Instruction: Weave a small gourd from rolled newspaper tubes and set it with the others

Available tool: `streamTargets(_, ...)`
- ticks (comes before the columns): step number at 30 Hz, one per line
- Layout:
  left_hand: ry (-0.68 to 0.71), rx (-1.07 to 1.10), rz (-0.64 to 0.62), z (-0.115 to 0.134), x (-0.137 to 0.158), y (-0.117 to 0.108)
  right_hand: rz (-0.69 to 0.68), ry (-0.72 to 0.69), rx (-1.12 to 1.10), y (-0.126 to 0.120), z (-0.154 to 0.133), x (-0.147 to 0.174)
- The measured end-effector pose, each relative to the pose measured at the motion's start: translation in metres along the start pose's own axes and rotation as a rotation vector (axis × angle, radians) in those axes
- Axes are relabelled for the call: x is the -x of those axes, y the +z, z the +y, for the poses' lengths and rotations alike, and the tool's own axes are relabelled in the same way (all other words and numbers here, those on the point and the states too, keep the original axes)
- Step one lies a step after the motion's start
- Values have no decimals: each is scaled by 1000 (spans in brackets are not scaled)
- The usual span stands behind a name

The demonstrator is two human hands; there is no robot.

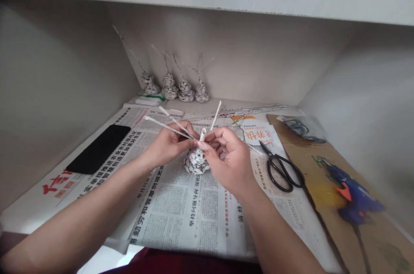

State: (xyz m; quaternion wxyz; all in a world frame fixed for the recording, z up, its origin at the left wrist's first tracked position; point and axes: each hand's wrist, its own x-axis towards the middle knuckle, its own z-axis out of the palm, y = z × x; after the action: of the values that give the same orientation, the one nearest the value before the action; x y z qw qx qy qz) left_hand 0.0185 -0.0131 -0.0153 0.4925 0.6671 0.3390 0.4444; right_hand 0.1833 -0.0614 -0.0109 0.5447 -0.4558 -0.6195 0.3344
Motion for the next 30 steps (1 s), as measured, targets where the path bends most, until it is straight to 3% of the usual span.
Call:
streamTargets(3,1,-12,10,-2,0,0,-7,31,-59,3,1,2)
streamTargets(6,-12,3,1,-3,0,-1,-24,-42,-16,0,2,2)
streamTargets(10,1,-11,5,-5,0,-2,-43,-227,300,-5,3,2)
streamTargets(14,39,-48,-13,-6,0,-3,-11,-510,626,-8,6,-1)
streamTargets(20,43,-22,-25,-2,2,-2,176,-724,721,-8,13,-1)
streamTargets(23,69,-56,-11,-3,2,-2,192,-766,695,-7,14,1)
streamTargets(26,75,-81,16,-5,2,-2,104,-761,652,-5,14,2)
streamTargets(30,68,-98,54,-5,2,-1,59,-648,550,0,13,4)
